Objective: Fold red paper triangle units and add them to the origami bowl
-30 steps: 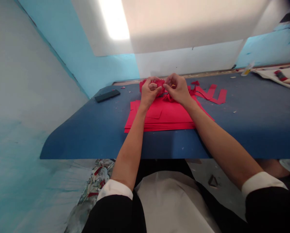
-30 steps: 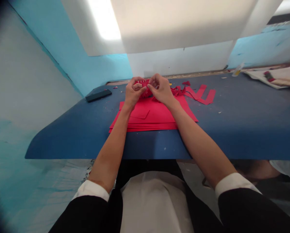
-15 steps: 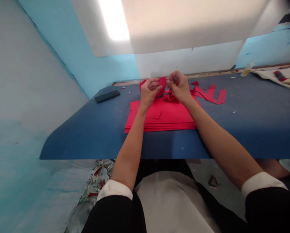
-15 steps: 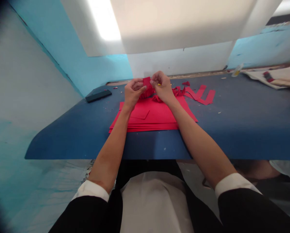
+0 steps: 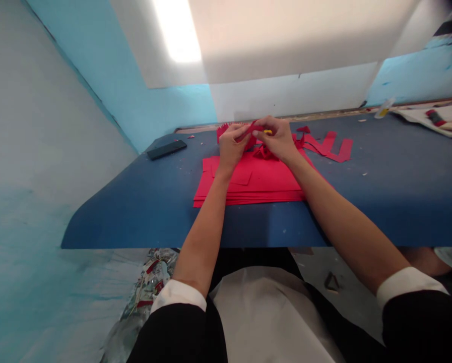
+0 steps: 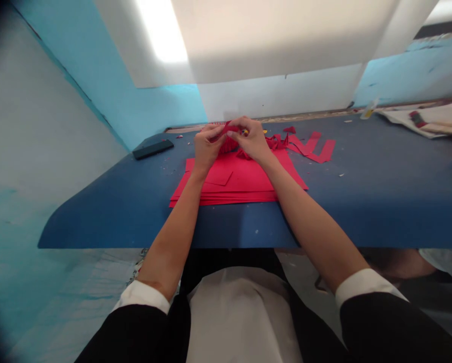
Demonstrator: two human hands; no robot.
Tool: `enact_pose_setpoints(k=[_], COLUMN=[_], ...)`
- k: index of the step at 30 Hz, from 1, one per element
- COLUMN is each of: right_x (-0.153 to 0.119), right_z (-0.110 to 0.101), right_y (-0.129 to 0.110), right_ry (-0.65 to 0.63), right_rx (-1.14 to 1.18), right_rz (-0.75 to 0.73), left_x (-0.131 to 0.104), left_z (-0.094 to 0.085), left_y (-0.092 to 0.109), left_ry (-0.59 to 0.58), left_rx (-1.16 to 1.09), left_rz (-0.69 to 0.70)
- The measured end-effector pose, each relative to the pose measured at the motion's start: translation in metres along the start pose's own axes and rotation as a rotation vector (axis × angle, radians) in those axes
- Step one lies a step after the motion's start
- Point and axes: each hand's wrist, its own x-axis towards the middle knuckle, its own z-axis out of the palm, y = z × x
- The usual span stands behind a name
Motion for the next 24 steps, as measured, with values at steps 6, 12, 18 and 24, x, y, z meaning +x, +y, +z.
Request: enact_pose_setpoints(k=[6,12,18,24], right_x=[0.001,0.0,-0.002,-0.001], right_z=[0.003,0.005,0.003,0.006], right_y=[0.004,0.004,-0.005,-0.001], right_ry=[0.022,-0.036,-0.016,-0.015], right_rx=[0.052,0.14,0.185,0.25], right_rz=[0.015,0.013,0.091,0.111], left_x=[0.002,0.004,-0.002,-0.003], left_z=[0.002,0.0,0.001,0.004], left_y=[-0.002,-0.008,0.001,0.018], left_ry=[0.022,0.076,-0.024,0.08], left_rx=[-0.258,-0.464,-0.411,-0.44], left_rz=[-0.144,-0.177,-0.227,-0.353])
